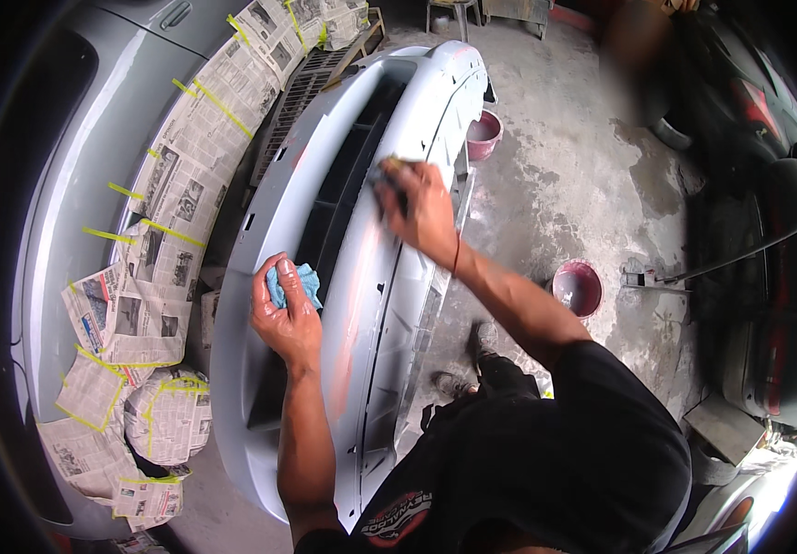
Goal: Sanding down a car bumper with sandpaper and water to prepare it for painting.
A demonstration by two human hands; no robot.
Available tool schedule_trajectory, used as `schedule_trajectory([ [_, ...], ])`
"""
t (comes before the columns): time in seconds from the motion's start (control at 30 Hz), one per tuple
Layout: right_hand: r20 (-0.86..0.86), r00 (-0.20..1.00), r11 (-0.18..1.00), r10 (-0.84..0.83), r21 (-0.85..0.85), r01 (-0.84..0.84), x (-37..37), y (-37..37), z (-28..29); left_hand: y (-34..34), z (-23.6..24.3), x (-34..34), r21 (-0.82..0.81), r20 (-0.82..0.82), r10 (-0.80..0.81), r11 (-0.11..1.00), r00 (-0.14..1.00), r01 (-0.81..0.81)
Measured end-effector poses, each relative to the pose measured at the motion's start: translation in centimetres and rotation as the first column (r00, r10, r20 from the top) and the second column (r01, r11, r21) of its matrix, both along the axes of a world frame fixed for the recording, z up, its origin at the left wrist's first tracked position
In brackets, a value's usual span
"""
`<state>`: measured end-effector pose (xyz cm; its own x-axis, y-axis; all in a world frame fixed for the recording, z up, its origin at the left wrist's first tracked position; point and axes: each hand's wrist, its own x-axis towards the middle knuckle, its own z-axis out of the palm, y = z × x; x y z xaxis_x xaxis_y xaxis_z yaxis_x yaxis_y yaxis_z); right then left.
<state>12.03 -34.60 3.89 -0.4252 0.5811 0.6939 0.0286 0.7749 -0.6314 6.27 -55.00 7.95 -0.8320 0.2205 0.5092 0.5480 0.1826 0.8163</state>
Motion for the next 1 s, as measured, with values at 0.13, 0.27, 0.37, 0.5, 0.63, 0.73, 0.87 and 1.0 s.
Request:
schedule_trajectory([
  [0.13, 0.045, 0.989, 0.981, -0.139, -0.128, 0.144, -3.5, 4.1, -0.3, -0.2, -0.6, -0.1, -0.008, -0.050, 0.018, 1.000, 0.999, -0.018],
  [0.27, -0.062, 0.981, 0.983, 0.183, 0.009, -0.183, 2.5, -6.3, -1.0, -0.3, 0.0, 0.4, -0.076, -0.120, 0.028, 0.996, 0.992, -0.037],
  [0.37, -0.089, 0.995, 0.999, 0.051, -0.013, -0.052, 0.7, -2.1, -1.5, -0.1, -0.1, 0.3, -0.090, -0.032, -0.003, 0.996, 0.999, 0.000],
  [0.5, 0.026, 0.985, 0.977, -0.169, -0.127, 0.171, -4.5, 9.9, -1.1, 0.4, -0.6, 0.5, -0.133, -0.089, -0.031, 0.991, 0.996, 0.019],
  [0.63, -0.078, 0.996, 0.991, 0.031, -0.129, -0.041, 0.6, -4.1, -1.0, -0.8, -0.5, -0.2, -0.148, -0.096, -0.061, 0.988, 0.993, 0.046],
  [0.73, -0.101, 0.975, 0.980, 0.197, 0.029, -0.195, 2.1, -4.5, -1.5, 0.2, -0.3, 0.1, -0.156, -0.128, -0.066, 0.987, 0.990, 0.045],
  [0.87, 0.059, 0.971, 0.956, -0.230, -0.175, 0.237, -5.2, 13.7, -2.2, 0.9, -1.0, -0.1, -0.132, -0.173, -0.103, 0.988, 0.979, 0.080],
  [1.0, -0.060, 0.994, 0.995, 0.089, -0.039, -0.091, 0.5, -3.0, -0.9, -0.6, -0.4, 0.1, -0.141, 0.062, -0.031, 0.989, 0.998, 0.040],
])
